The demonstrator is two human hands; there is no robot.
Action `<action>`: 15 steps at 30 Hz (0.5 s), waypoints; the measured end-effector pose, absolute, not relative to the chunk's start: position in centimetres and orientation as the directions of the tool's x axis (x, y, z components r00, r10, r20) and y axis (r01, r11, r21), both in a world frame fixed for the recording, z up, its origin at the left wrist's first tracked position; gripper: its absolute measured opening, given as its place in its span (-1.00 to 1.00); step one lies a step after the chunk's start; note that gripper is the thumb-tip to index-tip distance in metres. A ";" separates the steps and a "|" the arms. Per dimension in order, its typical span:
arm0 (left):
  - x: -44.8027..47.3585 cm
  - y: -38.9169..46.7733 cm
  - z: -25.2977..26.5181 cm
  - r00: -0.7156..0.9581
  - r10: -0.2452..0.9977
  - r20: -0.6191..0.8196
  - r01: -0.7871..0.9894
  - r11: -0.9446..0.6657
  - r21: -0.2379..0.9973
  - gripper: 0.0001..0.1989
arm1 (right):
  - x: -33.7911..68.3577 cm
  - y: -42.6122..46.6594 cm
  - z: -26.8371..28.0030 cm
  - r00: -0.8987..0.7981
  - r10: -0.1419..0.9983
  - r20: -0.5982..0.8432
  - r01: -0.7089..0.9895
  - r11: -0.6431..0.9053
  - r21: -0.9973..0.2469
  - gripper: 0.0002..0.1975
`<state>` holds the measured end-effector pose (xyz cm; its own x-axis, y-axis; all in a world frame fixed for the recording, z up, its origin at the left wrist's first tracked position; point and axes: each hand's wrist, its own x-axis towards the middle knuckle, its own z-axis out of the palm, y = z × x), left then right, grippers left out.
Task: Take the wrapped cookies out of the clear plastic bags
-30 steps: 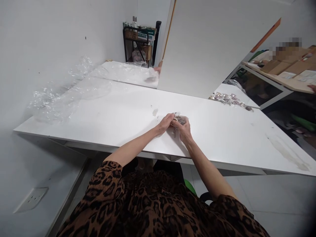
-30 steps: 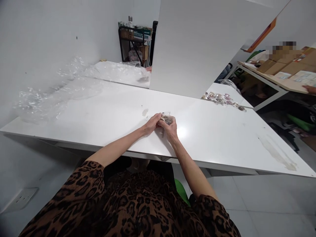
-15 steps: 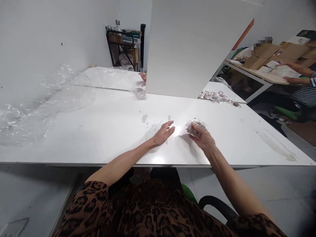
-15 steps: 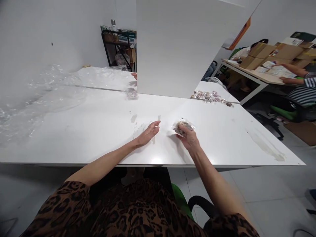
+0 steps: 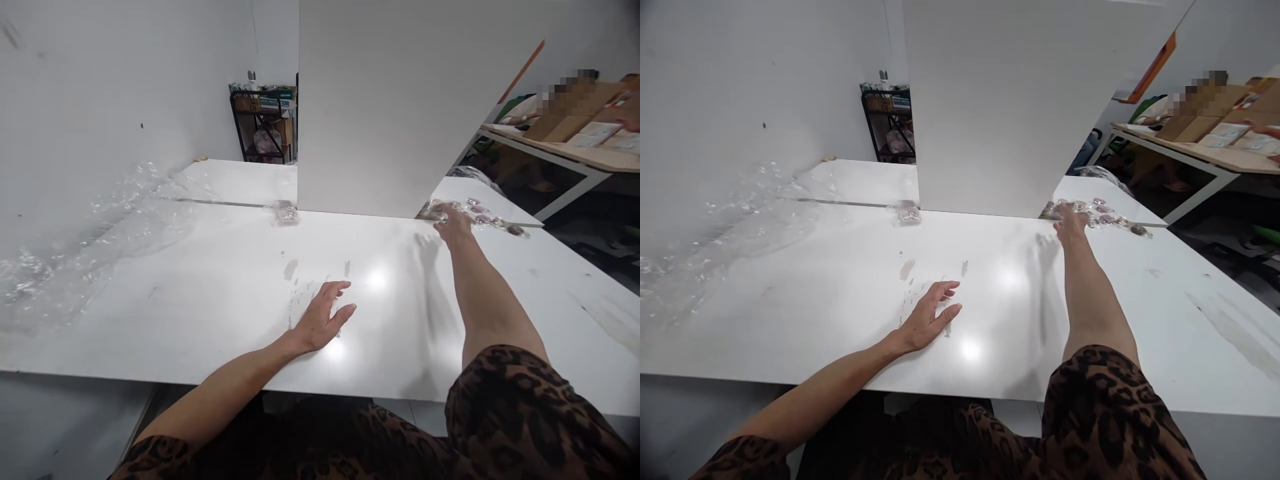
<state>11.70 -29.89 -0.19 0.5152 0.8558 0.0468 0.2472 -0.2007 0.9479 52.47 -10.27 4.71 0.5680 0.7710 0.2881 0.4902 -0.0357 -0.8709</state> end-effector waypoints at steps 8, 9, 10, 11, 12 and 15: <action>12.0 -30.3 -1.3 0.566 0.800 0.199 0.180 -0.356 0.917 -0.53 | 45.0 -16.7 -3.1 0.602 0.798 -0.037 0.139 -0.150 -0.979 -0.71; 12.2 -30.3 -1.6 0.567 0.790 0.234 0.171 -0.390 0.905 -0.55 | 43.9 -17.3 -3.3 0.573 0.819 -0.036 0.135 -0.137 -0.981 -0.71; 12.3 -30.3 -1.8 0.562 0.781 0.273 0.163 -0.428 0.889 -0.57 | 42.8 -17.7 -3.4 0.540 0.841 -0.031 0.136 -0.123 -0.983 -0.71; 12.4 -30.3 -2.0 0.553 0.771 0.315 0.155 -0.467 0.871 -0.58 | 41.7 -17.7 -3.3 0.504 0.863 -0.026 0.138 -0.110 -0.984 -0.70; 12.6 -30.2 -2.2 0.540 0.761 0.360 0.148 -0.507 0.849 -0.60 | 40.4 -17.5 -3.2 0.462 0.887 -0.016 0.147 -0.094 -0.985 -0.69; 13.0 -29.6 -2.6 0.478 0.730 0.488 0.147 -0.615 0.775 -0.63 | 36.1 -15.3 -2.5 0.288 0.955 0.070 0.264 -0.009 -0.964 -0.64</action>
